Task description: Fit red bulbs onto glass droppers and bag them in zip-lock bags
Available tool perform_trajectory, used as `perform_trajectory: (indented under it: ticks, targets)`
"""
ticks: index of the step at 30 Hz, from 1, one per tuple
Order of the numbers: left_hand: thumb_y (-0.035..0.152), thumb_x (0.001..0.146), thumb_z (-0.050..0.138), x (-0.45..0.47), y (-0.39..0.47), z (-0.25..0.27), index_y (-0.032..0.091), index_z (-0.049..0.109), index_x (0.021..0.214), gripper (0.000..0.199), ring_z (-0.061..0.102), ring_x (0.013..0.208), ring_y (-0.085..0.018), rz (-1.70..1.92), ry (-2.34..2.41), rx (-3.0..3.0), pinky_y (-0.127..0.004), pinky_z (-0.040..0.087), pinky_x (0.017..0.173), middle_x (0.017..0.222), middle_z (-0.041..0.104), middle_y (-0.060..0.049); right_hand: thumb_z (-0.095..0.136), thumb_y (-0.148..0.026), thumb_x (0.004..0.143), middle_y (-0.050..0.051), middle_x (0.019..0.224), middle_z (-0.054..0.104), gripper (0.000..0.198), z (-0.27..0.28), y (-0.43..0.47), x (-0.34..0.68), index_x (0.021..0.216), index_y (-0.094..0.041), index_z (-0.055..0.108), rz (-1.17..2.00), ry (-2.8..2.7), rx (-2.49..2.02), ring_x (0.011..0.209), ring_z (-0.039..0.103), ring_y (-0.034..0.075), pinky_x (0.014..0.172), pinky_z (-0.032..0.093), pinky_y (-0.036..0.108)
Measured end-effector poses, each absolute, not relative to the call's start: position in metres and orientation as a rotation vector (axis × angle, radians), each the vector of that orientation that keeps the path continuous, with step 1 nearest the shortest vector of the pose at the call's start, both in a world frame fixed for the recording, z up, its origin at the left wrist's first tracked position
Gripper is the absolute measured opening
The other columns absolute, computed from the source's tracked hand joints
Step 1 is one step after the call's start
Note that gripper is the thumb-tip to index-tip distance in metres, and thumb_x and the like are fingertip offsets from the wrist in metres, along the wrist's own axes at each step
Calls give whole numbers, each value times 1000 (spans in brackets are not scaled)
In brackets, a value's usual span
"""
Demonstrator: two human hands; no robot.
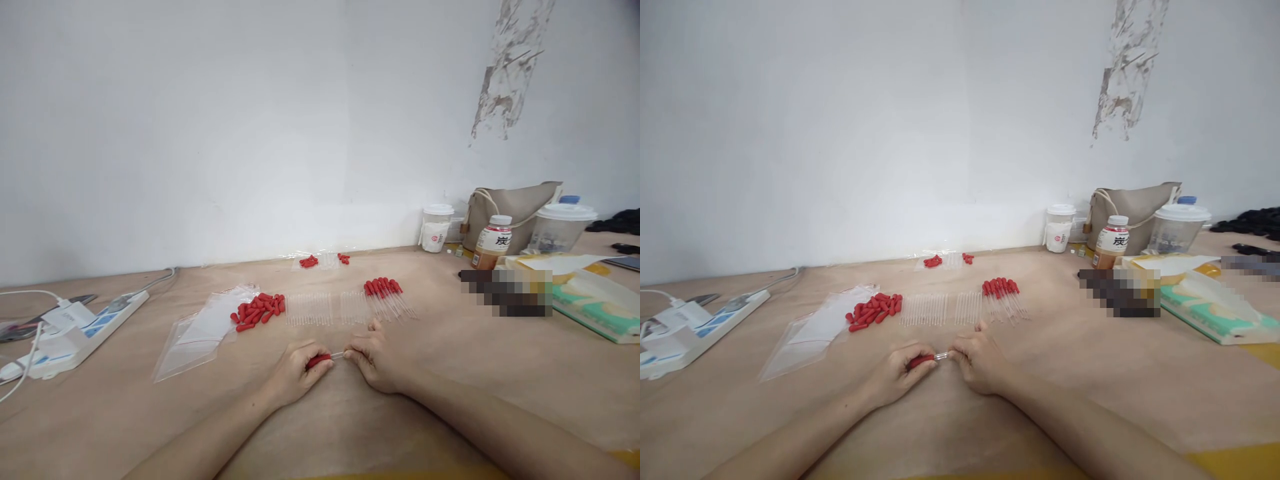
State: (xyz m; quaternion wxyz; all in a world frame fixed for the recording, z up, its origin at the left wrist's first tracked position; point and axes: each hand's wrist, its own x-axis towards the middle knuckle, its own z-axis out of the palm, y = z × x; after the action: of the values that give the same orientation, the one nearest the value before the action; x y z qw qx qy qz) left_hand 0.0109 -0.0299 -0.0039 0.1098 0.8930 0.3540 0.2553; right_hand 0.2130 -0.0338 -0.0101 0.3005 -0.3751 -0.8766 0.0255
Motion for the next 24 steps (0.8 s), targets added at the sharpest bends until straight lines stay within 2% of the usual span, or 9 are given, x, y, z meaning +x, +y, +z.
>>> perform_trajectory:
  ticks: [4, 6, 9, 11, 13, 16, 19, 21, 24]
  targets:
    - [26, 87, 43, 11, -30, -5, 17, 59, 84, 19, 54, 66, -13, 786, 975, 2717, -23, 44, 62, 73, 59, -1, 40, -18, 82, -3, 64, 61, 21, -17, -31, 211, 66, -18, 54, 105, -2315, -1011, 59, 48, 10, 69, 24, 29]
    - [23, 88, 42, 10, -28, -8, 17, 58, 93, 18, 57, 72, -13, 851, 901, 2808, -23, 46, 66, 81, 61, -3, 39, -19, 83, -2, 62, 60, 24, -20, -30, 209, 63, -17, 52, 135, -2290, -1036, 58, 48, 10, 70, 25, 28]
    - [16, 88, 41, 7, -21, -12, 17, 50, 112, 26, 58, 82, -15, 994, 758, 2997, -24, 47, 72, 96, 61, -7, 36, -23, 86, -2, 63, 60, 28, -19, -30, 208, 65, -17, 52, 228, -2235, -1095, 58, 48, 10, 72, 27, 28]
    - [13, 88, 40, 4, -16, -15, 17, 45, 119, 32, 58, 85, -15, 1024, 679, 3099, -25, 48, 73, 98, 61, -7, 34, -26, 87, -3, 63, 60, 30, -14, -32, 208, 67, -18, 54, 284, -2237, -1125, 58, 48, 10, 72, 27, 28]
    - [11, 88, 40, 1, -13, -16, 19, 43, 121, 35, 59, 83, -14, 1042, 643, 3124, -25, 49, 72, 96, 61, -6, 33, -27, 88, -3, 64, 60, 30, -6, -35, 210, 70, -18, 56, 268, -2290, -1128, 60, 49, 10, 72, 27, 28]
    - [12, 87, 41, -1, -12, -15, 24, 44, 121, 36, 59, 83, -13, 1099, 663, 3043, -24, 49, 72, 98, 62, -4, 36, -27, 87, 0, 73, 62, 27, 6, -39, 218, 75, -21, 60, 79, -2385, -1113, 69, 51, 12, 71, 26, 29]
    - [20, 85, 48, -3, -14, -10, 25, 43, 122, 38, 56, 93, -16, 1129, 873, 2879, -29, 46, 81, 105, 59, -5, 39, -26, 84, 1, 76, 62, 24, 12, -33, 233, 76, -23, 62, -55, -2373, -1163, 75, 52, 14, 73, 26, 30]
    - [25, 84, 50, -4, -14, -6, 23, 43, 122, 39, 53, 99, -19, 1096, 1055, 2762, -33, 44, 86, 110, 56, -6, 41, -27, 82, 1, 77, 64, 23, 12, -22, 248, 77, -23, 64, -21, -2228, -1281, 76, 53, 15, 73, 28, 29]
    - [26, 84, 47, -4, -13, -3, 22, 51, 114, 30, 52, 100, -20, 982, 1155, 2673, -34, 44, 85, 110, 56, -6, 42, -34, 79, 2, 72, 65, 27, 7, 1, 271, 74, -21, 64, 114, -1795, -1600, 68, 56, 15, 64, 32, 25]
